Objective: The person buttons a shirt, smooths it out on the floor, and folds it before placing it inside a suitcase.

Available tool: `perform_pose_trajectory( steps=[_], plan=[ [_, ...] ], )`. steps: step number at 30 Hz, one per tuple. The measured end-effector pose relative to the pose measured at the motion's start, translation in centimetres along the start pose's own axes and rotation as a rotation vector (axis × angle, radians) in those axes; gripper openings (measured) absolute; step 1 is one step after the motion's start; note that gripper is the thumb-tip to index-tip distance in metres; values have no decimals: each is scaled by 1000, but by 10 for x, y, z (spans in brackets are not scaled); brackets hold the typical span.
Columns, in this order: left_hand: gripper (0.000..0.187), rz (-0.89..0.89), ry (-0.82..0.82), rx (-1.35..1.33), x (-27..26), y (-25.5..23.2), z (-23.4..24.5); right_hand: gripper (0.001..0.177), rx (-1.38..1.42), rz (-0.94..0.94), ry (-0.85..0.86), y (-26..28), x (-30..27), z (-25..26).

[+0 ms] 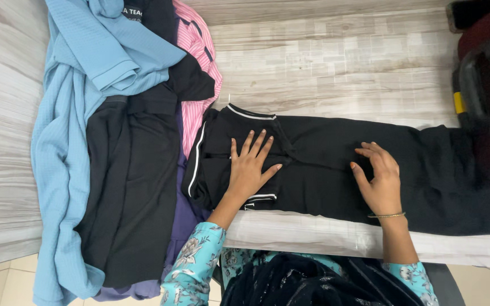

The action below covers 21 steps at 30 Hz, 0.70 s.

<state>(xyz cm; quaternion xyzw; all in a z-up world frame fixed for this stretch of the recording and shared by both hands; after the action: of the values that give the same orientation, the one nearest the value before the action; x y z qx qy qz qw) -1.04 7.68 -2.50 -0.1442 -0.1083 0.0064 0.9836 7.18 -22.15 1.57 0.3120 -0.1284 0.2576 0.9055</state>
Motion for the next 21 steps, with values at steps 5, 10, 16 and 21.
perform_pose_trajectory(
  steps=[5, 10, 16, 21],
  plan=[
    [78, 42, -28, -82, 9, -49, 3, 31, -102, -66, -50, -22, -9, 19],
    [71, -231, 51, -249, 23, -141, -18, 29, -50, -187, -111, -39, -23, 32],
    [81, -157, 46, -145, 49, -116, -54, 24, -9, -249, -185, -46, -36, 49],
    [79, -124, 48, -113, 32, -61, -36, 22, -87, -268, -184, -60, -40, 49]
  ],
)
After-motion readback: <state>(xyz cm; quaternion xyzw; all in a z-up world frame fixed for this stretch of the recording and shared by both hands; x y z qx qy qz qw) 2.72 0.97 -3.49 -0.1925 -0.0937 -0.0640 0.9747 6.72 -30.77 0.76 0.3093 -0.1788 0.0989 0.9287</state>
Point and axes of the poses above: each hand's wrist, its own x-axis towards the middle knuckle, its own z-axis out of the back of the hand, y = z × x, the point moved 3 cm from there along x, towards the middle knuckle, and after that the axes turned 2 degrees about -x, right-handed, at the moved point
